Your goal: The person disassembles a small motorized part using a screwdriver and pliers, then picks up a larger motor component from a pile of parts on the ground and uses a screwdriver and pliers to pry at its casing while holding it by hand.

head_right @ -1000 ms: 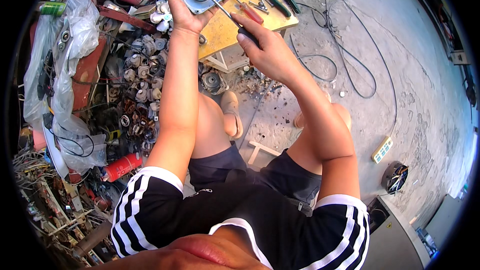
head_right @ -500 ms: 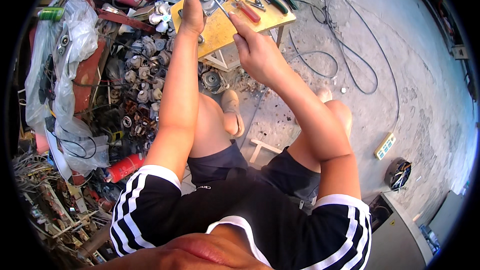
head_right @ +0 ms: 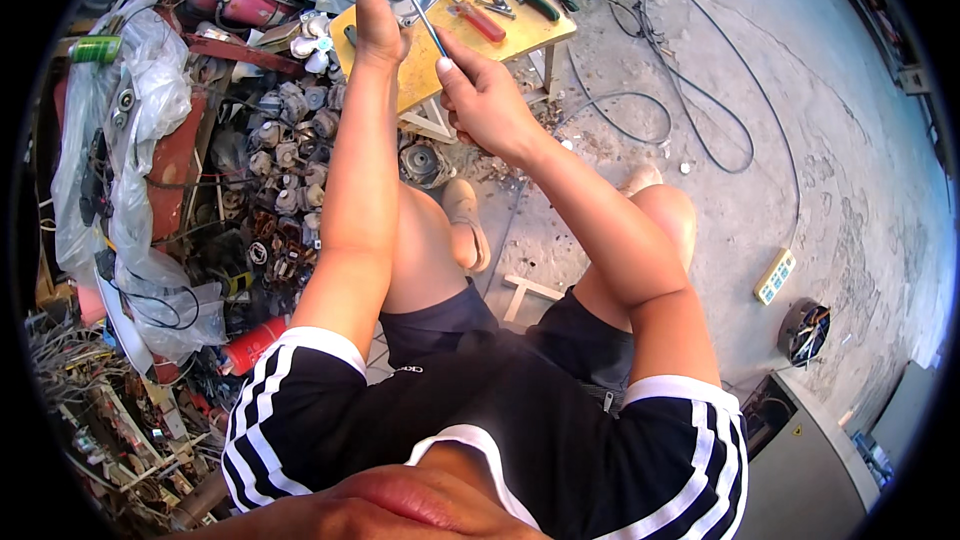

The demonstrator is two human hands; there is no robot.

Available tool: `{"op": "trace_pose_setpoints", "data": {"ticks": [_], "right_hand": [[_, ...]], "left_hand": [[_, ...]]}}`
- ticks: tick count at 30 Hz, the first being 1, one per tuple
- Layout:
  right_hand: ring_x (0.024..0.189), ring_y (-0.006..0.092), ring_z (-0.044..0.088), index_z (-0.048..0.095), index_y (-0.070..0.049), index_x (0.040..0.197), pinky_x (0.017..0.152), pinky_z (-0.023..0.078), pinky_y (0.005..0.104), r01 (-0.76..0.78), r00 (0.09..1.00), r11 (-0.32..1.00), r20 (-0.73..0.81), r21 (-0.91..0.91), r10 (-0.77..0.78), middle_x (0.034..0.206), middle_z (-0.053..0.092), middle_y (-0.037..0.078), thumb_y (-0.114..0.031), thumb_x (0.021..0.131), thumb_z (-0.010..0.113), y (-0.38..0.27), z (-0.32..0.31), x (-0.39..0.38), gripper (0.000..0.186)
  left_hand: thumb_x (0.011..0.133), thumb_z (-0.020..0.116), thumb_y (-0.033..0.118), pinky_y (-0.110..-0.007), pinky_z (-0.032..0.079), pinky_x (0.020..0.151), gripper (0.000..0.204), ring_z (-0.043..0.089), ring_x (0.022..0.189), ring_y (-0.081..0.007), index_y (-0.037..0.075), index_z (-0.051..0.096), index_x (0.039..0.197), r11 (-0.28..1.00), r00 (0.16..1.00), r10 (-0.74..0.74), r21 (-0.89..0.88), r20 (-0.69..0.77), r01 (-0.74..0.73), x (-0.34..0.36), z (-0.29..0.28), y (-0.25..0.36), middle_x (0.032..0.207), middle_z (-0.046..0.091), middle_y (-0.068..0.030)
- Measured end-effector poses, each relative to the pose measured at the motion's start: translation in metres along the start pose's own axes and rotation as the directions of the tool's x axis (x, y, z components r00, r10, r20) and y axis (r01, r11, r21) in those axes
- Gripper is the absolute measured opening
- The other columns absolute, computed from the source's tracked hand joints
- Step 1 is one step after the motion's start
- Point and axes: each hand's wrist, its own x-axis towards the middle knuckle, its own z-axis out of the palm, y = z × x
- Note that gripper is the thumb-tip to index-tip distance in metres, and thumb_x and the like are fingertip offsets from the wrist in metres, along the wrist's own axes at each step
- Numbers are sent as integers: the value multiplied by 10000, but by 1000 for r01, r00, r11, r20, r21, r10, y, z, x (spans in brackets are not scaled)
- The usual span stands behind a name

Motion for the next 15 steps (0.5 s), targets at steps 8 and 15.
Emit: {"op": "trace_pose_setpoints", "data": {"ticks": [8,15], "right_hand": [[510,38,320,320,-243,1475,423,310,173,-221,950,838,303,499,70,687,350,-52,-282,1021,463,2,-14,4,478],[495,13,313,344,-272,1457,406,276,155,-339,901,695,433,634,45,674,343,-78,-280,1025,442,19,-26,3,443]], "left_hand": [[898,444,428,-359,562,669,485,670,737,-244,-3,635,1011,991,999,24,-132,37,-19,-7,0,11,863,688,-129],[883,445,445,-363,570,704,525,676,759,-263,-27,631,1018,986,999,-8,-168,34,13,-16,-2,10,889,688,-140]]}}
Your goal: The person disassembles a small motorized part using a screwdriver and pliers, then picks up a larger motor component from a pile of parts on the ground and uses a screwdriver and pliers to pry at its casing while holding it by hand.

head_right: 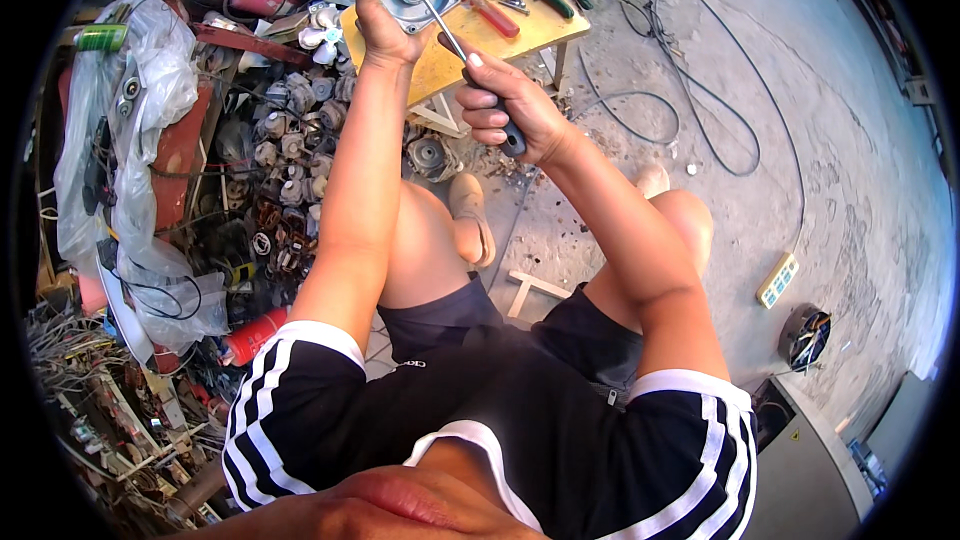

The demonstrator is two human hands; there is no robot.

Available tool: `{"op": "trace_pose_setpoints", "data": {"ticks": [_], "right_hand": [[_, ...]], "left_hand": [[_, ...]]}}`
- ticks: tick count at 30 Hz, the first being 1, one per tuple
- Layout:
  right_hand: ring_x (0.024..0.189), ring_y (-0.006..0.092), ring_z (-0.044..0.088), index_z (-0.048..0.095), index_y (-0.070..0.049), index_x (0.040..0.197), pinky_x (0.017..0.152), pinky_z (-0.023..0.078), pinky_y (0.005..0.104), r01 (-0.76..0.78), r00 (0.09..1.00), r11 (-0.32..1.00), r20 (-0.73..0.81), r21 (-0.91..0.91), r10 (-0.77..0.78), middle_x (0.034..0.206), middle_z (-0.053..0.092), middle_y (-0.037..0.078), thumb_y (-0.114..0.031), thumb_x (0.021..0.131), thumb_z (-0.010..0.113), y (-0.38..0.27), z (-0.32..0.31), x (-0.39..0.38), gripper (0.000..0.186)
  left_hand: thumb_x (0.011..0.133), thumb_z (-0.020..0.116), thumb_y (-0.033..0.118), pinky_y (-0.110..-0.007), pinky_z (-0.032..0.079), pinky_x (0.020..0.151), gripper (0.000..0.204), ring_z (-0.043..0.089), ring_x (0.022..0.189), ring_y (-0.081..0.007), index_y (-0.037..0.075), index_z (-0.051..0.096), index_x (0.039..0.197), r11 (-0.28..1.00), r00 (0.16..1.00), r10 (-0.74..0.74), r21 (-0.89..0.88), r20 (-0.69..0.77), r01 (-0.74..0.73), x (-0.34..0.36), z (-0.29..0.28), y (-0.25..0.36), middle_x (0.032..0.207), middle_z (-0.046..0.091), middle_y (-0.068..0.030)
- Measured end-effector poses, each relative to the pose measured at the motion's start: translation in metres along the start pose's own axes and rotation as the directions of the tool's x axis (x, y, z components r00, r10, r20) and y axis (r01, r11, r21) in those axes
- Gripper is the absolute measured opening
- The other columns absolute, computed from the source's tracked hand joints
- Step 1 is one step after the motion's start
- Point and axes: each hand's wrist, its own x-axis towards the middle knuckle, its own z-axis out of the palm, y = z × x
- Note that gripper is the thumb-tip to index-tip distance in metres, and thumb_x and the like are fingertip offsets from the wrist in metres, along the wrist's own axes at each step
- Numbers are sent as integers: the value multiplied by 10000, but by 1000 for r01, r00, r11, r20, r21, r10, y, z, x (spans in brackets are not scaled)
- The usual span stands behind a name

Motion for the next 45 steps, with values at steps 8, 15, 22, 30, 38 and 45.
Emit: {"op": "trace_pose_setpoints", "data": {"ticks": [8,15,22,30,38,45], "right_hand": [[476,19,358,465,-146,1325,371,330,166,-149,989,797,98,585,113,692,400,-29,-274,1036,410,-1,-2,19,321],[568,57,453,288,-144,1489,494,436,188,-27,957,953,-284,-301,-63,804,489,2,-229,1018,441,-19,32,6,502],[601,38,505,383,-154,1463,538,464,185,52,968,765,-156,-642,-197,826,564,5,-196,999,493,-24,32,9,479],[573,16,445,397,-161,1458,510,436,169,30,969,770,-169,-637,-178,813,543,-13,-182,995,504,-21,34,15,475],[570,17,433,389,-155,1460,503,425,164,20,964,809,-204,-588,-172,833,537,-12,-183,994,504,-23,42,11,480],[581,25,420,425,13,1363,468,400,152,-6,965,959,-252,-282,-68,852,504,10,-171,990,491,-34,41,6,421]], "left_hand": [[818,445,506,-605,503,863,544,638,936,-367,47,600,1066,979,997,-72,-191,-34,64,11,-11,-7,1008,643,-193],[789,470,496,-639,421,969,586,583,1019,-396,-6,563,1076,929,987,-104,-366,-120,54,25,-63,27,1023,609,-225],[875,411,543,-515,531,780,590,643,896,-313,28,629,1061,919,998,-51,-389,42,64,11,-20,30,964,675,-144],[890,426,518,-496,526,784,563,631,896,-333,23,642,1049,938,996,-77,-341,-44,58,7,-7,28,950,671,-144],[905,425,488,-456,550,767,534,653,879,-308,27,634,1078,968,1000,-3,-249,7,5,6,-7,26,949,681,-135],[912,475,423,-415,571,757,499,677,865,-295,-4,598,1138,998,1000,26,-50,0,-26,4,-8,19,973,682,-162]]}}
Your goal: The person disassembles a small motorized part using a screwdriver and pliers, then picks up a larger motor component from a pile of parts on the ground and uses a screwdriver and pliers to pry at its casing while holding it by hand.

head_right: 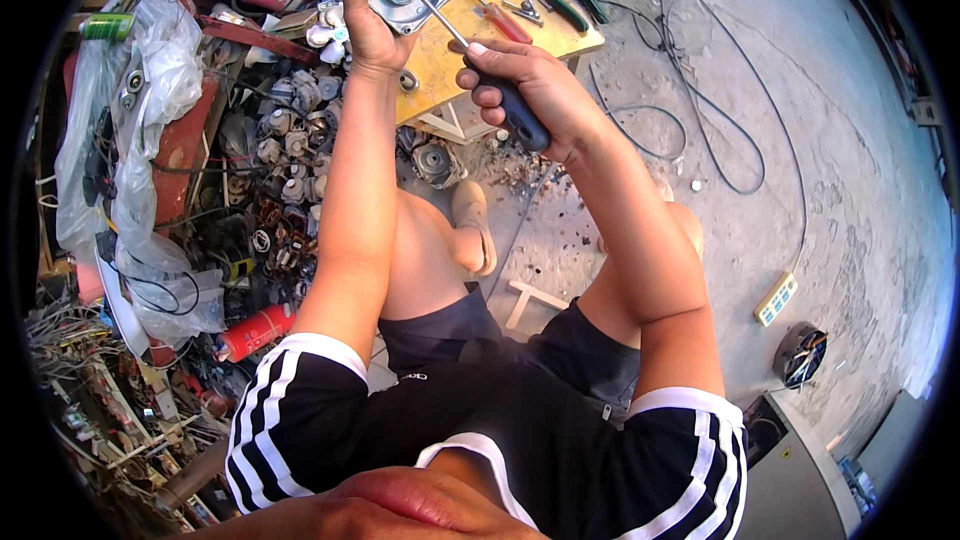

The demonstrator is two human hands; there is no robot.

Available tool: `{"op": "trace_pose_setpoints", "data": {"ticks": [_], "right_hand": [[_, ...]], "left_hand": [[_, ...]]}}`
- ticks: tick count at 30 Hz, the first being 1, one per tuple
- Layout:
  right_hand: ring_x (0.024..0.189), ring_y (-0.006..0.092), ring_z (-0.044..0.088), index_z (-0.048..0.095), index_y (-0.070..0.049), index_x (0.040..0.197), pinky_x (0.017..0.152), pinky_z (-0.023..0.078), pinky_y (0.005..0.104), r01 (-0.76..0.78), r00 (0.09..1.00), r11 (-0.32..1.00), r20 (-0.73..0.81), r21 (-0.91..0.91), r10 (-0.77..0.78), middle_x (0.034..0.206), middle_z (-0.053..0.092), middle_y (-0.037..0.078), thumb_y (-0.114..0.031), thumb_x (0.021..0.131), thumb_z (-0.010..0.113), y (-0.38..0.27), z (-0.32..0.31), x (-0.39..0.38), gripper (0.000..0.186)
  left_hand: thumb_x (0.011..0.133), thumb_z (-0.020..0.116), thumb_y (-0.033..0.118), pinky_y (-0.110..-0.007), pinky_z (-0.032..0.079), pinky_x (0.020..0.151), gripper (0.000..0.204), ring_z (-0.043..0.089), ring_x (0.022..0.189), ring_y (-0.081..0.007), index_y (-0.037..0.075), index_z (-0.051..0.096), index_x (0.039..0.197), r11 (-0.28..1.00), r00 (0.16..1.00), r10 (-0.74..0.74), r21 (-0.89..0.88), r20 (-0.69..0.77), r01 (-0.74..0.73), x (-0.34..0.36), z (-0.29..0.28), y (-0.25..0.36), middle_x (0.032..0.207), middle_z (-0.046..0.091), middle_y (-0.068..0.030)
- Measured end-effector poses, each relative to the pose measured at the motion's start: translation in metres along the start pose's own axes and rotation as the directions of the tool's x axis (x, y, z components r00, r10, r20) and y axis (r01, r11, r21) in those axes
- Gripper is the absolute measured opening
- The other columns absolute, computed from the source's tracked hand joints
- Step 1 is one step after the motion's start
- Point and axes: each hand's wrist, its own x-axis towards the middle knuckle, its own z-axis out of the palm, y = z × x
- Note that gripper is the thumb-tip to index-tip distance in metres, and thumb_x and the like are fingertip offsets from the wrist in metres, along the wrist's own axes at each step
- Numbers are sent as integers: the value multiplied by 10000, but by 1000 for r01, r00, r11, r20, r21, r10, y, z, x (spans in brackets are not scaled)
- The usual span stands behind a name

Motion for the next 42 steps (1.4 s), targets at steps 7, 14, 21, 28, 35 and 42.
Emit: {"op": "trace_pose_setpoints", "data": {"ticks": [7,14,21,28,35,42], "right_hand": [[714,89,454,369,82,1317,551,445,216,-205,953,737,302,644,2,897,467,51,-143,997,433,10,-1,4,397],[510,66,405,384,-63,844,379,397,191,-451,873,471,484,758,58,707,400,-2,-249,1028,410,3,-4,-2,262],[507,32,363,405,-124,888,349,300,164,-96,984,896,176,434,21,704,385,-29,-289,1022,449,19,-2,4,217],[501,41,339,323,-233,1489,396,301,184,104,994,979,-13,-174,-108,697,373,-51,-276,1017,459,35,0,10,494],[609,178,545,449,-143,1423,700,471,322,164,841,331,-44,-929,-539,671,564,116,-211,983,511,69,-18,23,449],[668,375,634,335,-283,1464,590,502,474,60,804,-307,228,-950,-549,750,647,168,-236,953,517,67,-50,46,545]], "left_hand": [[933,403,450,-406,566,774,525,678,867,-283,4,610,1118,997,999,28,-74,-19,-30,9,-6,-11,967,686,-160],[938,362,459,-385,561,779,545,677,869,-272,3,615,1098,1000,999,21,8,29,-22,7,6,-5,951,694,-147],[878,365,476,-524,526,877,563,647,943,-319,25,555,1156,989,999,49,142,13,-51,12,8,-25,1029,639,-181],[904,339,454,-468,545,835,566,665,882,-287,-30,594,1049,976,996,85,204,-23,-79,11,8,-20,931,665,-166],[913,452,326,-359,576,624,362,676,697,-231,5,573,1030,970,981,100,237,-168,-58,3,-3,-27,853,659,-134],[862,488,476,-430,566,618,488,683,761,-277,30,534,1058,952,889,4,273,-458,136,0,-21,-18,904,644,-148]]}}
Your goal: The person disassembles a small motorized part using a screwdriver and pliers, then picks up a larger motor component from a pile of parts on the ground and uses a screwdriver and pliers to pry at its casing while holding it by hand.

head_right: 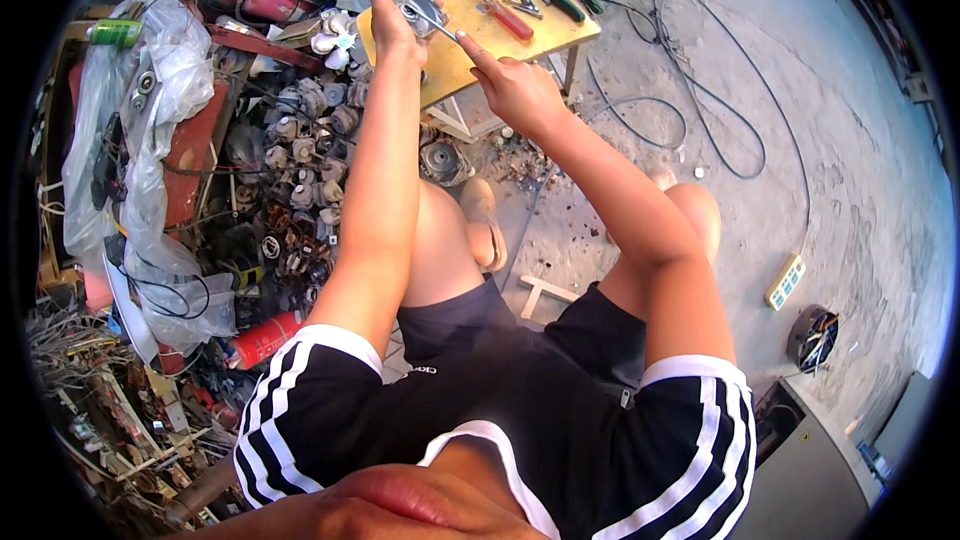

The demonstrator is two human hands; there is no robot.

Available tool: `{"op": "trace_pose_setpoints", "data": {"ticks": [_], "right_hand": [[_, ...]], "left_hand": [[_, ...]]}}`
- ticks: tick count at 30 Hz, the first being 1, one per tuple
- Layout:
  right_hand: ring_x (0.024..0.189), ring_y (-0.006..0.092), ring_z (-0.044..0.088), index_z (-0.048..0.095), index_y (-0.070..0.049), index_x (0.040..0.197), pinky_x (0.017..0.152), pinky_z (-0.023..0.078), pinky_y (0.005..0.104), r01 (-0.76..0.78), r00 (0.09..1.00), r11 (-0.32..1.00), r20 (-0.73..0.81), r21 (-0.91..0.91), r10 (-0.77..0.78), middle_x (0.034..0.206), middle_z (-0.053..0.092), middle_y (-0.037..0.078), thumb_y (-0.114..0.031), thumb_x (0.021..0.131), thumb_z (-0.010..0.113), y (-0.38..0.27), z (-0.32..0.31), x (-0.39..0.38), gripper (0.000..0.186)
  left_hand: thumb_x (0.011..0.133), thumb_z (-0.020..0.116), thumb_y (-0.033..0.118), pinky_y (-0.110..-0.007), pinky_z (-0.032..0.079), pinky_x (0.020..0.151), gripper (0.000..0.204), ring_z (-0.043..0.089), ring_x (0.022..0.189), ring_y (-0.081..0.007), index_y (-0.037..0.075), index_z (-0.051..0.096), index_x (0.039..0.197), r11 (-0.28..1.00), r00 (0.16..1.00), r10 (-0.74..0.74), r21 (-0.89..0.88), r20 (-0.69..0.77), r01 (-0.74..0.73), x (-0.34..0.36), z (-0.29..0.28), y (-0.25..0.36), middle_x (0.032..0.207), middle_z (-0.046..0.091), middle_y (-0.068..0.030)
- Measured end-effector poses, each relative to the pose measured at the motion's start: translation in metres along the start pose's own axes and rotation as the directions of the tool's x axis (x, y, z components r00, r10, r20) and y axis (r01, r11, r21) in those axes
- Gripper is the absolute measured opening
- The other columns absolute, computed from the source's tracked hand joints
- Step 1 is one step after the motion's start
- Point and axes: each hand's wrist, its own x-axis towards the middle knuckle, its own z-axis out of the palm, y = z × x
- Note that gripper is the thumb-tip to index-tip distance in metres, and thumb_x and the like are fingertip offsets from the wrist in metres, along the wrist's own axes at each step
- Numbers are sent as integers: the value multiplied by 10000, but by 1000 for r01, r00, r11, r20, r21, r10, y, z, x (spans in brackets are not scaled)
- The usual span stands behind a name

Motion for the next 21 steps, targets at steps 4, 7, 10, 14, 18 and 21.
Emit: {"op": "trace_pose_setpoints", "data": {"ticks": [4,7,10,14,18,21], "right_hand": [[733,385,642,414,-216,1396,645,502,469,-42,999,982,-4,186,43,826,656,165,-199,941,535,-14,-21,2,470],[751,383,636,466,-184,1352,660,498,446,-50,997,993,-60,104,57,917,649,167,-172,926,571,-21,-38,-1,439],[715,348,610,541,-168,1292,644,496,400,59,981,994,-190,96,-40,984,628,149,-176,911,601,-18,-52,1,386],[693,149,596,576,-166,1310,590,500,286,-176,984,833,59,525,171,908,633,50,-226,956,563,-28,-66,6,359],[674,37,531,545,-143,1352,552,470,212,-301,953,520,269,800,138,818,616,0,-244,1008,481,-31,-73,8,364],[647,39,513,550,-128,1345,534,460,199,-342,939,429,314,836,136,815,613,-14,-246,1015,466,-34,-78,8,361]], "left_hand": [[846,509,497,-473,554,613,501,662,702,-276,40,508,1051,989,993,-82,-116,83,91,-4,-3,18,880,608,-137],[843,507,509,-498,558,644,505,669,717,-272,45,518,1045,953,989,-121,-268,81,139,15,-25,24,893,615,-138],[844,467,519,-563,522,772,544,639,844,-328,23,537,1058,911,967,-126,-360,223,201,20,-33,31,921,619,-152],[897,408,515,-496,544,794,562,655,874,-323,25,600,1096,856,933,-117,-443,340,268,-1,-17,45,949,668,-142],[910,419,535,-479,561,748,552,663,855,-316,61,644,1080,842,893,-65,-456,445,288,-7,-10,51,947,692,-110],[913,425,529,-474,561,748,537,663,854,-308,64,649,1064,856,881,-23,-446,473,261,-10,-7,53,942,692,-105]]}}
